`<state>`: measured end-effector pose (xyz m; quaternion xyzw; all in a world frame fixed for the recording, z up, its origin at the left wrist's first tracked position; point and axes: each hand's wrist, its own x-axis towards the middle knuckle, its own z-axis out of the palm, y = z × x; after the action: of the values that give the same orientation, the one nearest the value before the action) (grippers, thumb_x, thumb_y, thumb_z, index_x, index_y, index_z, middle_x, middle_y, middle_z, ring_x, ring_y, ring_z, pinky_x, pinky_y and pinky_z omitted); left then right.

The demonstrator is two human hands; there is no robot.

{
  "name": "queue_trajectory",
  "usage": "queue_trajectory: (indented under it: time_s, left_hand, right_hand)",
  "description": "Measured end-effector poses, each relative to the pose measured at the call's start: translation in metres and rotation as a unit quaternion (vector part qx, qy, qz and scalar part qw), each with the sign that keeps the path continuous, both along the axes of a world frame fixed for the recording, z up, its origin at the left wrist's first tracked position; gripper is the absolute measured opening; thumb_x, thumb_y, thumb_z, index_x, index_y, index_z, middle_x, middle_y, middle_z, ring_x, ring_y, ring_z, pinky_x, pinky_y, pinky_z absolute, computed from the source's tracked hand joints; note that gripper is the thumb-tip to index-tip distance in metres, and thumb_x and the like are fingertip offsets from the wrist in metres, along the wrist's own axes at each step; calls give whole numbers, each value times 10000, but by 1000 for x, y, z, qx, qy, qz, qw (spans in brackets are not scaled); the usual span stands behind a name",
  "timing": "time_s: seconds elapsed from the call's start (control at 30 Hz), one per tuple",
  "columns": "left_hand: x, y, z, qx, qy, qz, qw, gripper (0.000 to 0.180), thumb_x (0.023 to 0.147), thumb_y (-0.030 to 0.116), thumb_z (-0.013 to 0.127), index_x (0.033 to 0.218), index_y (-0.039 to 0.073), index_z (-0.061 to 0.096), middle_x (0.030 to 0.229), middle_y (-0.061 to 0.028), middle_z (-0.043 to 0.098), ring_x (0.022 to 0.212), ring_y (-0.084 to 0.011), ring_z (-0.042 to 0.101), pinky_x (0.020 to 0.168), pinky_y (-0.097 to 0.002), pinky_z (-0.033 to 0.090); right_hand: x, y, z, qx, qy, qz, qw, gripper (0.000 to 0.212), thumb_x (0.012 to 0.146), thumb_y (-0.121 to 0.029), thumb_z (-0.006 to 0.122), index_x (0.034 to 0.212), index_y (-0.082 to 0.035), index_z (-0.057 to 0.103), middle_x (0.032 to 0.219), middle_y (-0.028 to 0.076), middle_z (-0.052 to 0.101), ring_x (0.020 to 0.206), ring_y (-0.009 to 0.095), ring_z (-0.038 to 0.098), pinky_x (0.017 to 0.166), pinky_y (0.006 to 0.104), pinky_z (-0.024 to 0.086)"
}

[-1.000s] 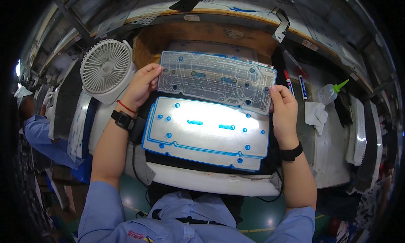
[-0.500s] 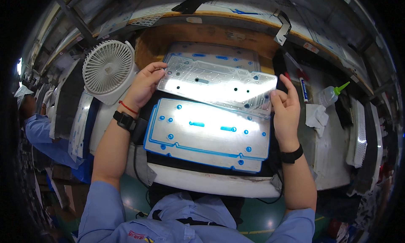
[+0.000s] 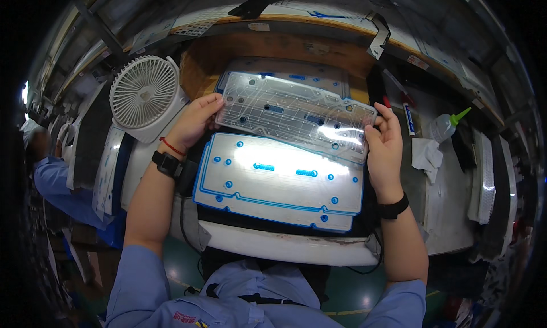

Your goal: Inspecting and comparing translucent circuit components against an assembly template.

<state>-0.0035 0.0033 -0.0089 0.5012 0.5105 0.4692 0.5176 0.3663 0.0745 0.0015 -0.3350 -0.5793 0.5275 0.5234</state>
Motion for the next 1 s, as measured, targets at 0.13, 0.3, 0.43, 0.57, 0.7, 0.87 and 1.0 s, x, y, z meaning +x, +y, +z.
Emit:
queue_trajectory:
  time_s: [0.13,0.3,0.43,0.57,0.7,0.87,1.0]
  left_hand:
    - [5,0,4,-7,13,18,1000,219,979,255,460,1002,88,601,672,66,514,595,-26,453,562,-171,364]
    - [-6,1,-1,7,-69,47,996,250,985,240,448,1082,39,562,684,44,518,631,-38,487,582,-175,377]
    - [0,4,0,12,-91,126,988,325,983,228,450,1225,15,492,863,-17,616,719,-63,545,648,-189,415]
    - [0,3,2,5,-86,164,983,397,977,226,463,1318,26,426,1062,-68,636,796,-82,580,710,-205,440]
    - [-2,3,1,-4,-78,136,988,364,972,223,471,1282,34,460,1034,-58,631,802,-78,575,709,-206,440]
    - [-4,2,-1,-8,-71,105,992,316,965,218,479,1224,39,505,1008,-47,624,817,-85,570,718,-212,439]
    - [-2,3,0,-11,-62,92,994,298,967,220,477,1202,43,525,1002,-51,633,822,-87,575,723,-212,440]
  right_hand:
    - [-1,-1,1,2,4,-13,1000,420,886,45,452,1298,29,375,1010,75,565,885,111,563,793,222,460]
    - [2,0,1,-20,-7,17,1000,396,919,-34,489,1296,23,383,990,64,582,801,109,576,726,231,472]
    - [4,4,-5,-15,-65,23,998,366,922,-64,513,1271,10,433,958,53,594,786,99,573,709,221,465]
    - [3,2,-6,-39,-172,74,982,227,909,-86,547,1115,1,582,894,36,619,773,88,562,720,218,456]
    - [2,-5,4,-26,-312,137,940,131,856,-113,619,921,-8,664,779,14,626,721,82,556,666,219,436]
    - [-1,-7,6,10,-290,118,950,115,839,-102,640,892,-4,669,757,17,627,699,77,549,645,219,430]
    - [1,-8,5,17,-263,104,959,116,847,-97,638,905,-1,668,771,21,631,702,80,553,646,215,431]
